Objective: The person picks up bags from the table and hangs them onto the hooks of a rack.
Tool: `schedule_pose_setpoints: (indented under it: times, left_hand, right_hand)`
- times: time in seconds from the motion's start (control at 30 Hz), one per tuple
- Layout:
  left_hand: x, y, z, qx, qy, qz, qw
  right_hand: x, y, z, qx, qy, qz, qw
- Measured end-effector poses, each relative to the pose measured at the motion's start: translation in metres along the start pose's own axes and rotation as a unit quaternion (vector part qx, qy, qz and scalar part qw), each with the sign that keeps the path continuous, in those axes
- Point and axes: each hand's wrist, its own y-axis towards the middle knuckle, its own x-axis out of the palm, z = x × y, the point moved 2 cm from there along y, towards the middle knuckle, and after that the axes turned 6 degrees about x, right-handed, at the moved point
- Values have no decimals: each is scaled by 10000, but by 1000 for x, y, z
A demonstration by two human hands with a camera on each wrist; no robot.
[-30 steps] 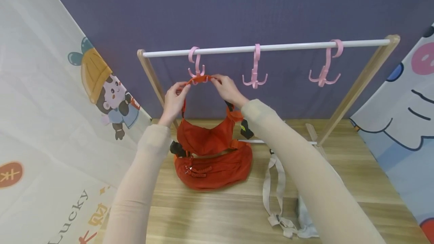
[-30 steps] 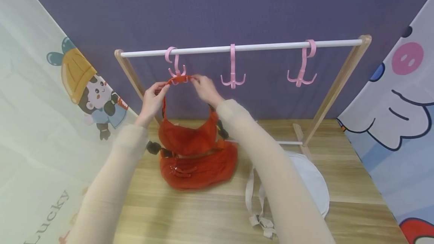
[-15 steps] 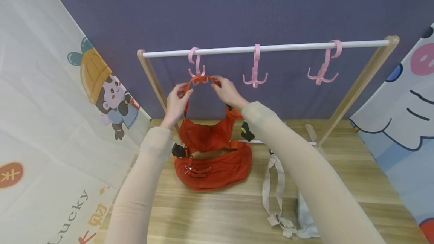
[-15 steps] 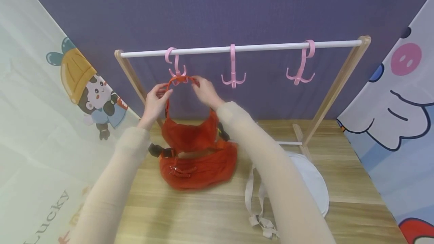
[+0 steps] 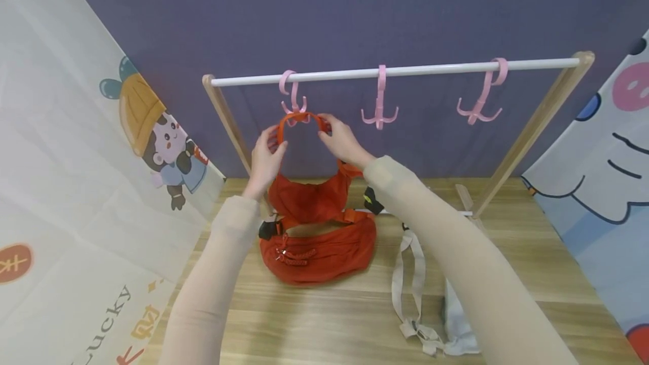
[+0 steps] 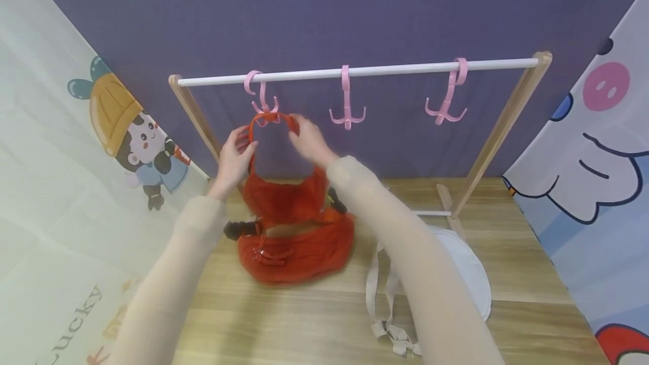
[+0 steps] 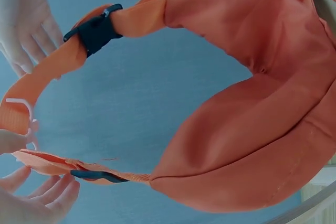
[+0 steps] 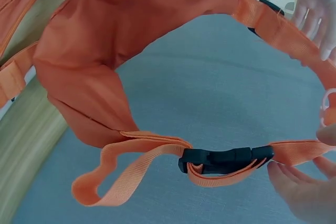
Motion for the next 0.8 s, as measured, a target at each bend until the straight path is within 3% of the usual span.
schedule_pose_setpoints:
  times: [0.2, 0.47, 0.8]
  left_hand:
    - [1, -5, 0, 61, -27, 111, 9999]
    - [-1, -19, 5, 107, 8, 568, 9983]
    - [1, -41, 11, 404, -162, 722, 9964]
  right_hand:
    - [-3, -7, -1, -84, -113, 25, 9999]
    - [-5, -24, -2, -438, 45, 210, 9988]
    - [-6, -50, -1, -636, 204, 226, 9975]
